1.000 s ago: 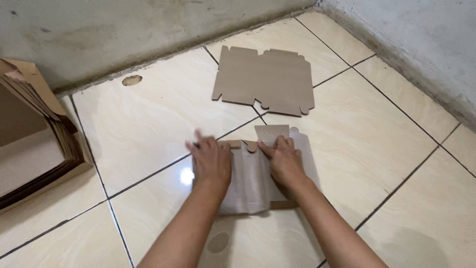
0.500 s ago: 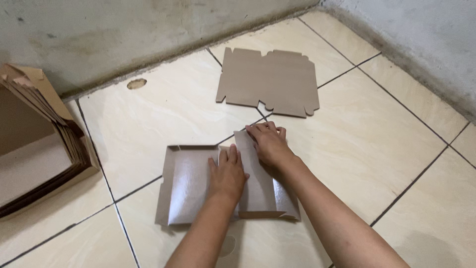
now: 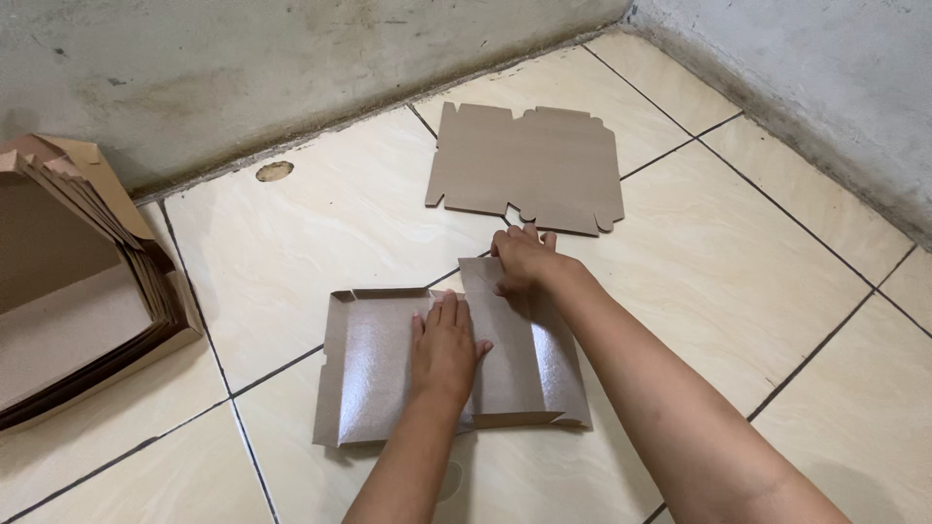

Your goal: The person assembles flat cardboard pieces into small boxes by folding the flaps and interlocking the tabs. They repeat this process for multiple units, stacking the finished boxes to the side.

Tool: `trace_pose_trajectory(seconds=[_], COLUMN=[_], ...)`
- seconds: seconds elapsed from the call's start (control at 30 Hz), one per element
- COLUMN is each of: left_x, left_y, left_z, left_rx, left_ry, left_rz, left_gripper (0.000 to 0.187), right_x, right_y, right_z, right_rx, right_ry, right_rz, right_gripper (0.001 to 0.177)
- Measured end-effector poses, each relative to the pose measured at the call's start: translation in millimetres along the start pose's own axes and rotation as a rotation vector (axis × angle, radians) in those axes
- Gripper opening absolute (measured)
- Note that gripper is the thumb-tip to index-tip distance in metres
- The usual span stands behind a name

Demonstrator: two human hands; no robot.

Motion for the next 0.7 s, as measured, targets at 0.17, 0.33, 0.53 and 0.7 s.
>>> trace_pose_trajectory(seconds=[0.17,0.33,0.53,0.7], left_x=[-2,-1,-8,-1], left_y=[1,1,-1,-7], left_z=[8,6,0,-2], left_rx=[-0.014,0.008,-0.028,-0.015], left_ry=[0.071,0.094,0.196,0.023], left_rz=[-0.03,-0.034,-0.097,-0.059], left_gripper=[0.081,0.086,0.086,0.089], right_x=[-25,-31,-42,-42], right_y=[8,60,111,107], right_z=[-3,11,25,31], right_rx=[0.126,0.367,0.754,0.629], right_ry=[0.133,0.044,-0.09,-0.114], right_rz=[-0.112,-0.167,-0.371,-0.365], right_gripper=[0.034,0.018,0.031,0.055])
Point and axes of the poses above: each hand's wrist, its own y-axis away from the middle knuckle, its own z-axis out of the palm, x = y × z, the point moved 9 cm from there along -y, towards the middle knuckle, and after that the axes turned 7 degrees about -z, right-handed, at the moved point
